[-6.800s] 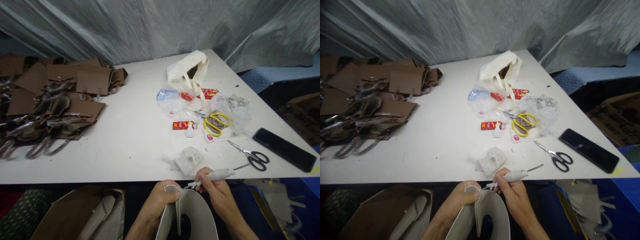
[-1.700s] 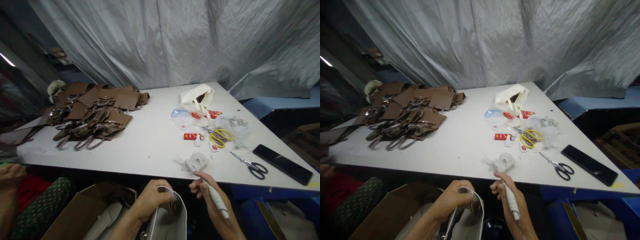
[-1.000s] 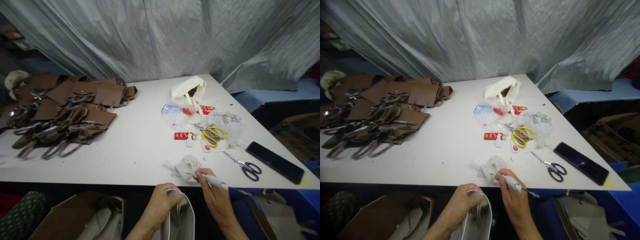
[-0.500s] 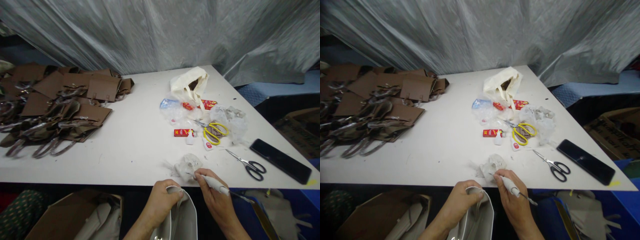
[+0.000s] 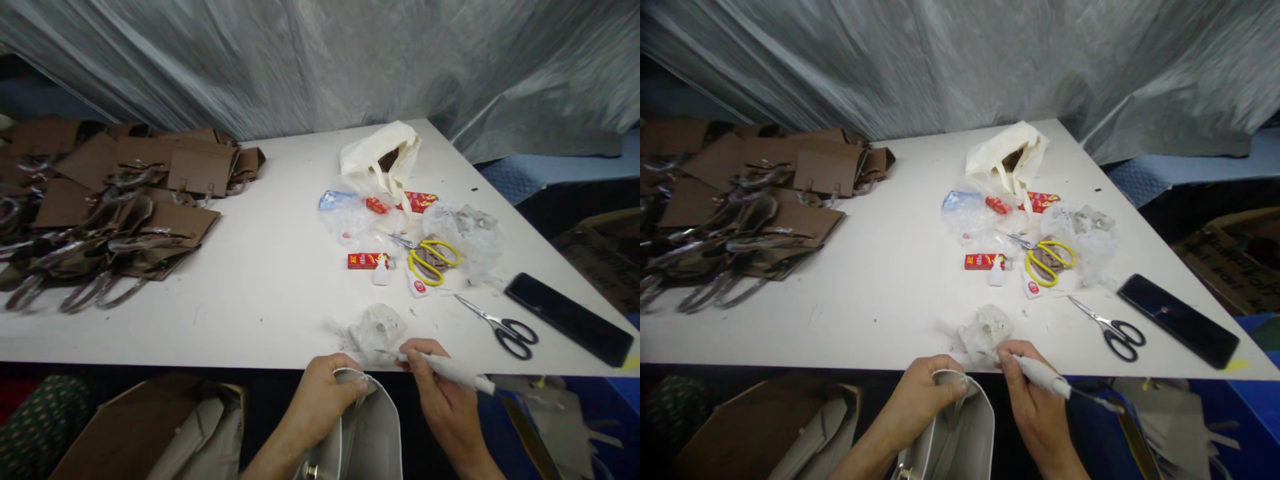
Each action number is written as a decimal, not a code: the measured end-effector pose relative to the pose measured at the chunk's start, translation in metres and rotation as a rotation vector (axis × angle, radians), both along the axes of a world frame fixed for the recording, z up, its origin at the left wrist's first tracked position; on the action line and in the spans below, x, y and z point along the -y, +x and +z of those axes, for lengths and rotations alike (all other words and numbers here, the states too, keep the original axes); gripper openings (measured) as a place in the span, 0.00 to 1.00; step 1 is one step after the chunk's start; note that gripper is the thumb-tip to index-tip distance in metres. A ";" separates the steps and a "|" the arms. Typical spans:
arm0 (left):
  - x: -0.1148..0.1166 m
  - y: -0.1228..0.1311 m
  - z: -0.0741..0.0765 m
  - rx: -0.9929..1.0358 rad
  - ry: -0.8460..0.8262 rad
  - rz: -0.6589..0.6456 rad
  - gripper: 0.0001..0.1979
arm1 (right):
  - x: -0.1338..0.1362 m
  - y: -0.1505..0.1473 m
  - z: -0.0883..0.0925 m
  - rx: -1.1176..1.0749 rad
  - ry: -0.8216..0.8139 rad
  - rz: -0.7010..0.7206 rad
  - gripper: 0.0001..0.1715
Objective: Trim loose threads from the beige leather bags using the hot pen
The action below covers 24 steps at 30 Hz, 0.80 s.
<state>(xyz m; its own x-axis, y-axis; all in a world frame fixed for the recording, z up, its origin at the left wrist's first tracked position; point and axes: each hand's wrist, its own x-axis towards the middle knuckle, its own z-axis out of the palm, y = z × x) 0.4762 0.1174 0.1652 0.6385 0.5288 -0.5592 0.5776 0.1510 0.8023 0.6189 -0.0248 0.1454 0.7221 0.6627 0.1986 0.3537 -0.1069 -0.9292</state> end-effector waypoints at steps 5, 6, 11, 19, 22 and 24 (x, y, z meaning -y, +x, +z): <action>0.003 0.002 -0.002 -0.015 -0.021 -0.025 0.09 | 0.003 -0.003 -0.003 -0.330 -0.017 0.174 0.21; 0.004 0.003 -0.002 -0.022 -0.025 -0.026 0.09 | 0.003 -0.004 -0.005 -0.354 -0.023 0.185 0.22; 0.007 0.004 0.001 -0.025 -0.007 -0.051 0.10 | 0.002 -0.004 -0.008 -0.401 -0.051 0.197 0.24; 0.009 0.004 0.003 -0.009 -0.066 -0.047 0.09 | 0.003 0.004 -0.001 -0.281 -0.139 0.265 0.27; 0.010 0.006 0.004 -0.010 -0.118 -0.036 0.08 | 0.000 0.011 0.003 -0.248 -0.150 0.370 0.26; 0.013 0.008 0.006 -0.017 -0.138 -0.050 0.07 | -0.004 0.014 0.006 -0.234 -0.153 0.440 0.26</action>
